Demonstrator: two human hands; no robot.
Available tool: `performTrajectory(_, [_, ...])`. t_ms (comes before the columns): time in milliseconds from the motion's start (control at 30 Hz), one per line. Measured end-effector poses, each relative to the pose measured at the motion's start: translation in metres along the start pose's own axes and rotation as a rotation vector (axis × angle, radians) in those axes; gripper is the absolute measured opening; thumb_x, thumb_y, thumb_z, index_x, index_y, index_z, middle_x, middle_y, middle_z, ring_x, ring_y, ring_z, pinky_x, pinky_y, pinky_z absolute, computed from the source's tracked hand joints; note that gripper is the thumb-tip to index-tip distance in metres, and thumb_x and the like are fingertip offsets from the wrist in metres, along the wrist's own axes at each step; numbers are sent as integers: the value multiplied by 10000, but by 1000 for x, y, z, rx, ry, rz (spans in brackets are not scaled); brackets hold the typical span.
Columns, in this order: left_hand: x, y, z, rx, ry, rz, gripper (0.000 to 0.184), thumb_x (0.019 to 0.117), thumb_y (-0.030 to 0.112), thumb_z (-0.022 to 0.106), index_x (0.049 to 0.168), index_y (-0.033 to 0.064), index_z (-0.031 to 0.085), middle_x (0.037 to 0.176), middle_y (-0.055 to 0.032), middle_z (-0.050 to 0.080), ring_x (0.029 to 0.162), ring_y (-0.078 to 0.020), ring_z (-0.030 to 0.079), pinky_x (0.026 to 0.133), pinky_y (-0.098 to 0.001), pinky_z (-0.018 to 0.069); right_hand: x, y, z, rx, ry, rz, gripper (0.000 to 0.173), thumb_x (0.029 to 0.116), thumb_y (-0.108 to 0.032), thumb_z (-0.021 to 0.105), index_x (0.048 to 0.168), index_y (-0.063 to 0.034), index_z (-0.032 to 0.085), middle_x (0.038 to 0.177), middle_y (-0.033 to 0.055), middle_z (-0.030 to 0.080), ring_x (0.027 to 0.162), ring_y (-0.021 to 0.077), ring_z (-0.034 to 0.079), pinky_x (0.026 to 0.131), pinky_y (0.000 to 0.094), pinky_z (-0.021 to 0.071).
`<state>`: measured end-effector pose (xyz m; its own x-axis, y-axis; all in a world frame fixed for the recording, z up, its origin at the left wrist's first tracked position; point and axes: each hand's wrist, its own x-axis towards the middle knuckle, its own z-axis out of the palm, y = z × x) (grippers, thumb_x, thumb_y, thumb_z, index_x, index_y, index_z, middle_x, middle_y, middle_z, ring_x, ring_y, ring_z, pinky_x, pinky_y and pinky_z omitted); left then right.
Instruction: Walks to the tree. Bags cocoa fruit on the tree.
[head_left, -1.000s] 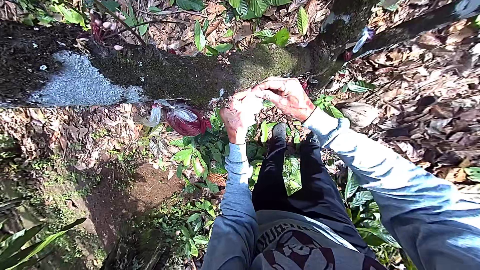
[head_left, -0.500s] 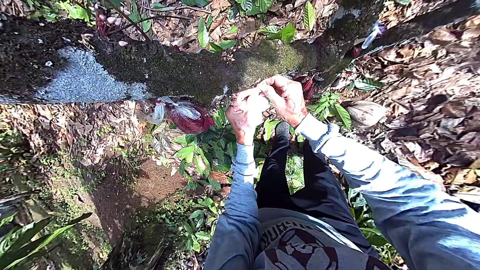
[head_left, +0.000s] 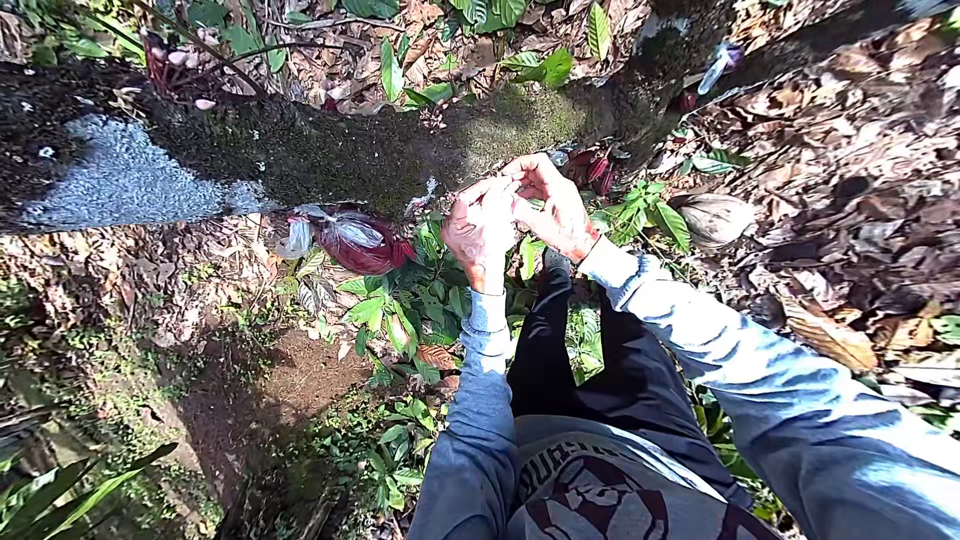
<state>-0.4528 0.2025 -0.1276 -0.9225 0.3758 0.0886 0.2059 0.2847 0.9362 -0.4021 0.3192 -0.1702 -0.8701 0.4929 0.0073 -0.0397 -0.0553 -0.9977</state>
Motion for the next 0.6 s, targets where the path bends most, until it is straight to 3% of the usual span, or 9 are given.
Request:
performTrajectory(167, [-1, 1, 7, 75, 89, 31, 251, 951, 124, 731, 1200, 90, 725, 1144, -61, 738, 981, -159, 722, 808, -340, 633, -3, 5, 6, -19, 47, -44, 273, 960, -108, 605, 1223, -44, 640, 1136, 77, 692, 983, 138, 692, 865, 316, 602])
performTrajectory(333, [1, 10, 2, 136, 35, 35, 216, 951, 118, 731, 1166, 105, 745, 1073, -59, 748, 889, -152, 721, 732, -336, 628, 0, 1, 7, 24, 93, -88, 236, 1002, -93, 562, 1180, -9, 693, 1146, 104, 687, 979, 145, 691, 876, 308, 604])
performTrajectory(433, [2, 4, -3, 259, -25, 158, 225, 959, 98, 707, 1181, 83, 741, 1219, -60, 709, 1096, -156, 689, 913, -338, 606, 0, -2, 6, 47, 102, -64, 222, 1021, -106, 566, 1183, -10, 684, 1125, 95, 703, 977, 142, 696, 881, 312, 600])
performTrajectory(600, [2, -2, -5, 409, -42, 189, 241, 982, 129, 678, 1219, 110, 714, 1254, -56, 675, 1123, -158, 664, 929, -348, 591, 3, -4, 6, 96, 116, -42, 191, 1022, -99, 598, 1171, -17, 685, 1090, 77, 723, 978, 137, 706, 893, 312, 604])
